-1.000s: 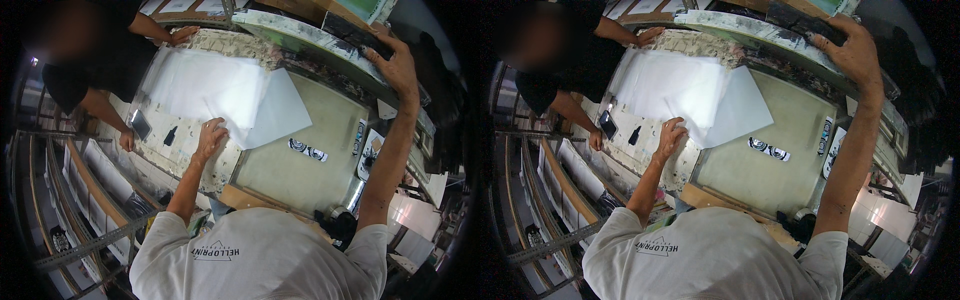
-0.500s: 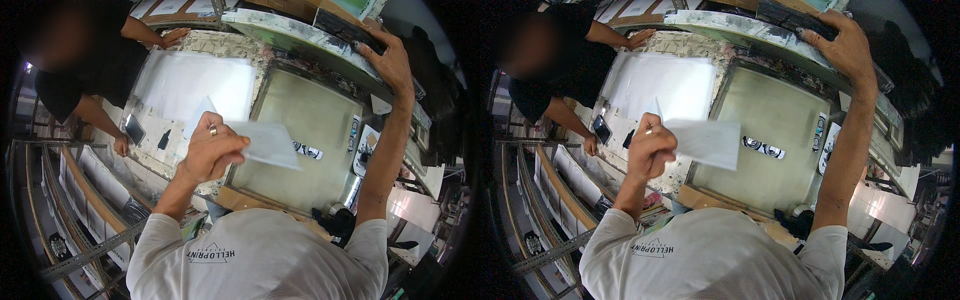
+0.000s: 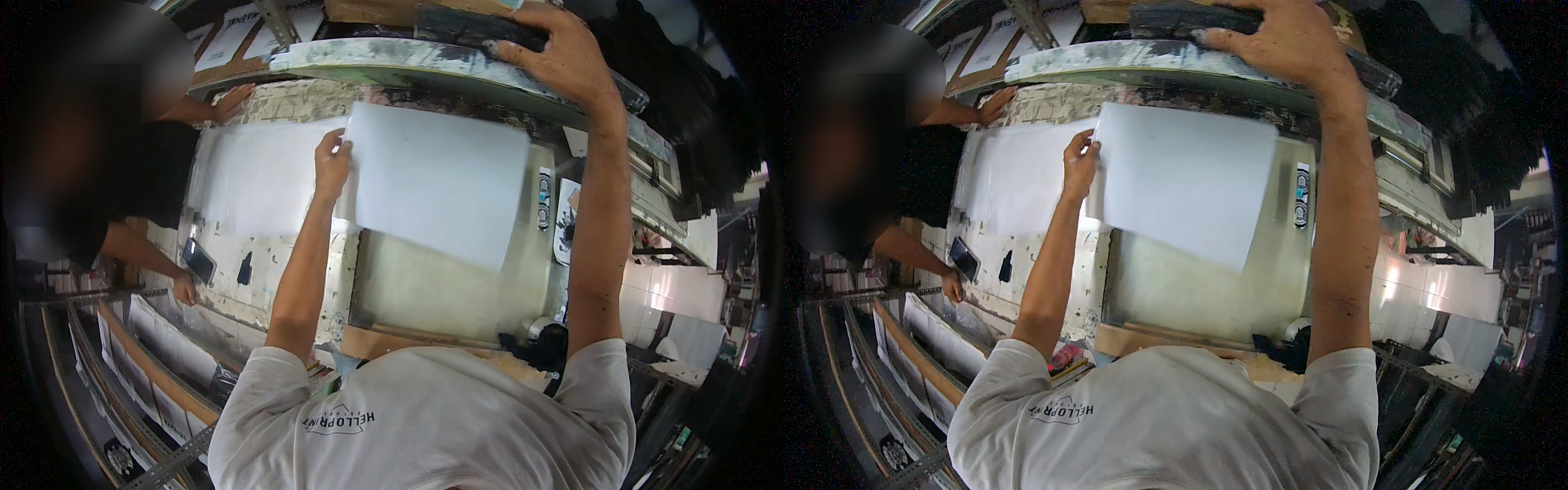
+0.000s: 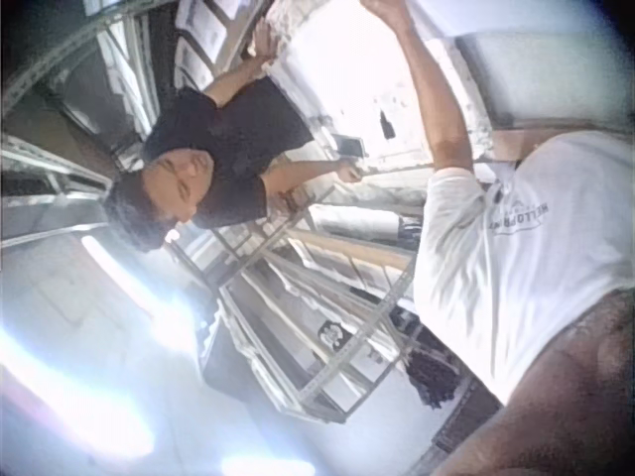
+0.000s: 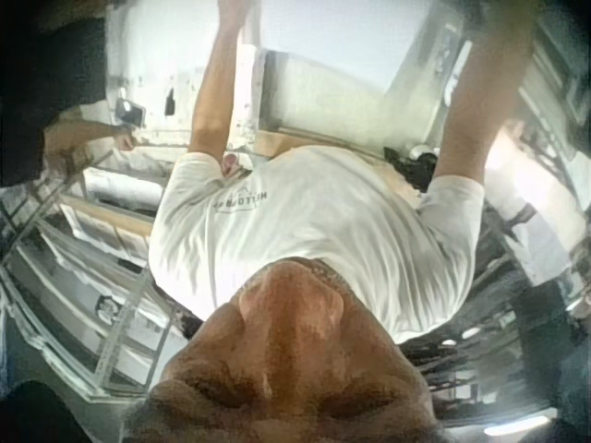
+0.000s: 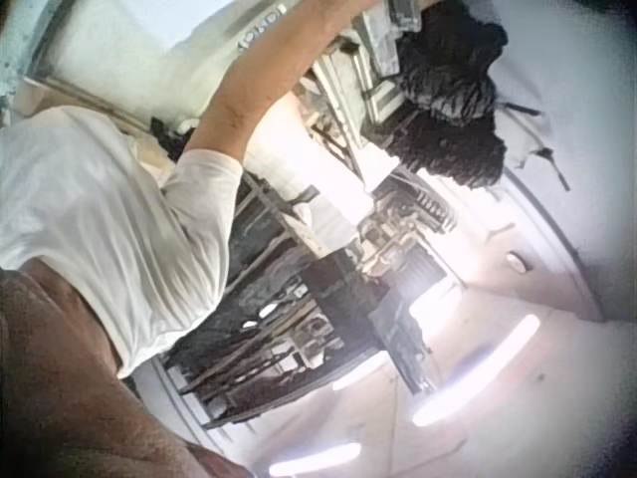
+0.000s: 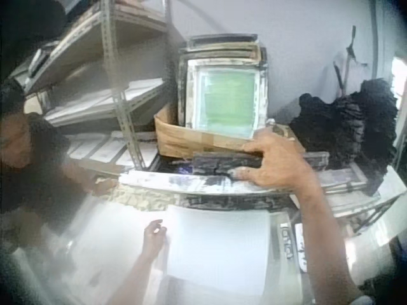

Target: The person performs screen printing by placing sheets into the machine, applying ink with a squeegee, and lifting the frame to reveal the printed design.

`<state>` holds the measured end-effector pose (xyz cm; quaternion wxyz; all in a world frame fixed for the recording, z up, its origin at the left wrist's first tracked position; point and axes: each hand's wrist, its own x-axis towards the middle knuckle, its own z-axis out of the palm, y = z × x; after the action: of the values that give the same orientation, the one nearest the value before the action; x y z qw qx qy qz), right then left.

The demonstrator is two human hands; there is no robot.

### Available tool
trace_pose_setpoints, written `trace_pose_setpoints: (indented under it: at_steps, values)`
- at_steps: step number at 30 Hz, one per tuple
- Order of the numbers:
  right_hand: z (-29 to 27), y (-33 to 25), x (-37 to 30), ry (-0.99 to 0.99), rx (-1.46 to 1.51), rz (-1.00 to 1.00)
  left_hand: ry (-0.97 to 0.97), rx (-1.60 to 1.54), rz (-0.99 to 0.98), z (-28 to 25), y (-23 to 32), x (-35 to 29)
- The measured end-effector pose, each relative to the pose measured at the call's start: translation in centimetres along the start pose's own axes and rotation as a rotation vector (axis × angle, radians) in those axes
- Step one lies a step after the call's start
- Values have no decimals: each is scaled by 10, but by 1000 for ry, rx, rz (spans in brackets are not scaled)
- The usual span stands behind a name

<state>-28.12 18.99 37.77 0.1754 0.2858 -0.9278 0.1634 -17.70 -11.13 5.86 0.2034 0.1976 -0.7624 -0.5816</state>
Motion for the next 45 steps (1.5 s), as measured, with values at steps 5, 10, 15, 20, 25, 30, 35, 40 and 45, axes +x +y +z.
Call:
trace_pose_setpoints:
  at_steps: [5,10,15,20,25,30,35,40,45]
  values:
    - [0,17,-2,27,65,-56,12,-105,-130,50,-31,-7]
    - [3,18,3,-19,114,-99,84,118,-11,52,-56,-1]
    - [3,20,1,-5,99,-72,2,206,-45,47,-41,-4]
    - [2,20,3,-21,119,-58,-234,49,-227,63,-14,-7]
    - [-3,17,6,-73,148,-85,-270,-412,-211,81,-21,-3]
    - [-3,16,7,-85,143,-77,-117,-120,-269,85,-35,0]
    - [-1,21,6,-60,208,-115,-187,-289,-77,114,-31,-3]
    - [-1,21,6,-11,199,-166,-248,-194,-131,122,-40,2]
    - [-4,16,7,-86,192,-85,-276,-53,-30,124,-31,-4]
